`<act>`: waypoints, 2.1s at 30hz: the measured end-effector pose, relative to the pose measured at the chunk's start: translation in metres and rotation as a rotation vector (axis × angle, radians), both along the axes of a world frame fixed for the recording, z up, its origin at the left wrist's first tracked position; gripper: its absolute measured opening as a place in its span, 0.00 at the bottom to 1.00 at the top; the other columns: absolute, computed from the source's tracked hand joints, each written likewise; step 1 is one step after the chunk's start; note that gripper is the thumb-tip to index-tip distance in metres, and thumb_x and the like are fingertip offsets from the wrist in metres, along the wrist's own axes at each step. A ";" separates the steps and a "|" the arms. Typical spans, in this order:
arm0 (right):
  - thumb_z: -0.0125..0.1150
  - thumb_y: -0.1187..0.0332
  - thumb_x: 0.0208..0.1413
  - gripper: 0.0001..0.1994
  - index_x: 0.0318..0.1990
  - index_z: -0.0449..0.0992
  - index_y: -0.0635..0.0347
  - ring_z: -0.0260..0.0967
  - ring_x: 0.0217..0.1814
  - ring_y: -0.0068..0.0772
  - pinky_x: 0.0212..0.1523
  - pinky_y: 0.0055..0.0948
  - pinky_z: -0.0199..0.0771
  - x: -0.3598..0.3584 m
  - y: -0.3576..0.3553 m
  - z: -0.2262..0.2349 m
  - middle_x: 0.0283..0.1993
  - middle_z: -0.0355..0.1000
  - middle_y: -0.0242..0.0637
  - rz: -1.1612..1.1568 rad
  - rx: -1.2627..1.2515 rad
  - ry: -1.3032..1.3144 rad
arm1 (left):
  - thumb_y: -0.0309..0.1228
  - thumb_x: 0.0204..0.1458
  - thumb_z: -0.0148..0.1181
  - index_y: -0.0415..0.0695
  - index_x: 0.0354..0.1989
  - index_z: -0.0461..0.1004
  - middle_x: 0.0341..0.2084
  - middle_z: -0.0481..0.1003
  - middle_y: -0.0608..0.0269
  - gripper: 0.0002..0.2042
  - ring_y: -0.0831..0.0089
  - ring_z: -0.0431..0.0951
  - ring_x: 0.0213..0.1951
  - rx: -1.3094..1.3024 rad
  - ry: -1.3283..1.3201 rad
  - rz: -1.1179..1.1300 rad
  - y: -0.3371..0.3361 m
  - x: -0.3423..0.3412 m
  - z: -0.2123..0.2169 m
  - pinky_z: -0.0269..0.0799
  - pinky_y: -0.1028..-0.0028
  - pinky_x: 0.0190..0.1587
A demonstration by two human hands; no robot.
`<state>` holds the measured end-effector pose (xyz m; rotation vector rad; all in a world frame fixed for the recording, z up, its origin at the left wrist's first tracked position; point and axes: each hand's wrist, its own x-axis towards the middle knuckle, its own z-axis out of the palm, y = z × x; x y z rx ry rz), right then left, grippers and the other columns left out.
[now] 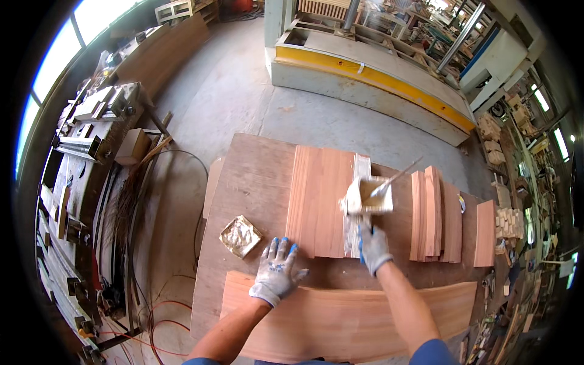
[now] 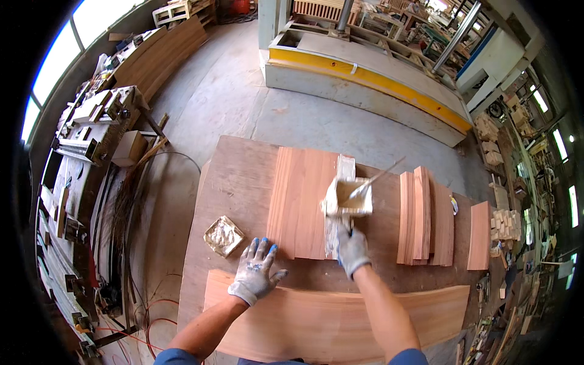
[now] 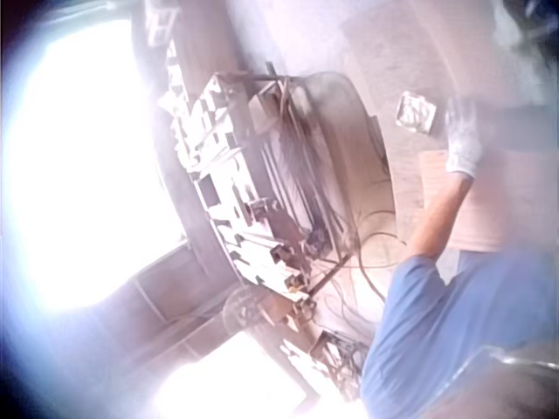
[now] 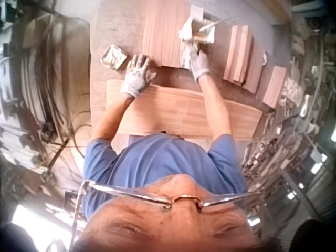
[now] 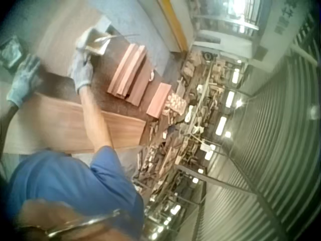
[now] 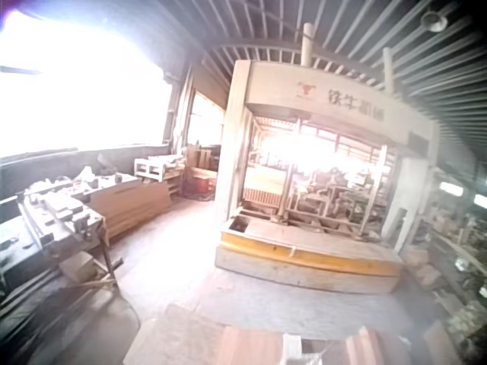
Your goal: The person applies glue to a wooden plank using a brush, then joins it with another plank. They use a nail gun to fasten the planks together and repeat the process with additional planks.
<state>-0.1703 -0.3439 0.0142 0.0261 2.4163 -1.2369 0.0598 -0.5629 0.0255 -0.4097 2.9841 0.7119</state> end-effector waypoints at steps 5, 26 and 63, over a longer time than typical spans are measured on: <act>0.60 0.50 0.70 0.26 0.31 0.77 0.68 0.70 0.27 0.36 0.31 0.46 0.71 -0.152 -0.068 -0.023 0.23 0.72 0.40 0.001 0.000 0.132 | 0.56 0.61 0.63 0.44 0.74 0.66 0.77 0.57 0.41 0.38 0.43 0.53 0.78 0.061 -0.084 -0.001 0.003 -0.010 0.009 0.50 0.48 0.78; 0.60 0.53 0.71 0.18 0.30 0.67 0.50 0.57 0.19 0.17 0.19 0.30 0.56 0.082 -0.016 0.002 0.21 0.60 0.21 -0.042 -0.202 -0.059 | 0.54 0.62 0.60 0.40 0.74 0.64 0.75 0.60 0.40 0.38 0.43 0.61 0.74 0.061 -0.007 0.075 0.001 0.007 -0.010 0.56 0.49 0.76; 0.61 0.51 0.70 0.21 0.28 0.70 0.56 0.63 0.24 0.23 0.23 0.34 0.63 -0.011 -0.123 -0.037 0.23 0.68 0.30 -0.050 -0.216 0.137 | 0.50 0.64 0.57 0.32 0.65 0.71 0.43 0.83 0.47 0.33 0.53 0.82 0.48 0.054 0.004 0.128 0.009 0.016 -0.011 0.73 0.56 0.55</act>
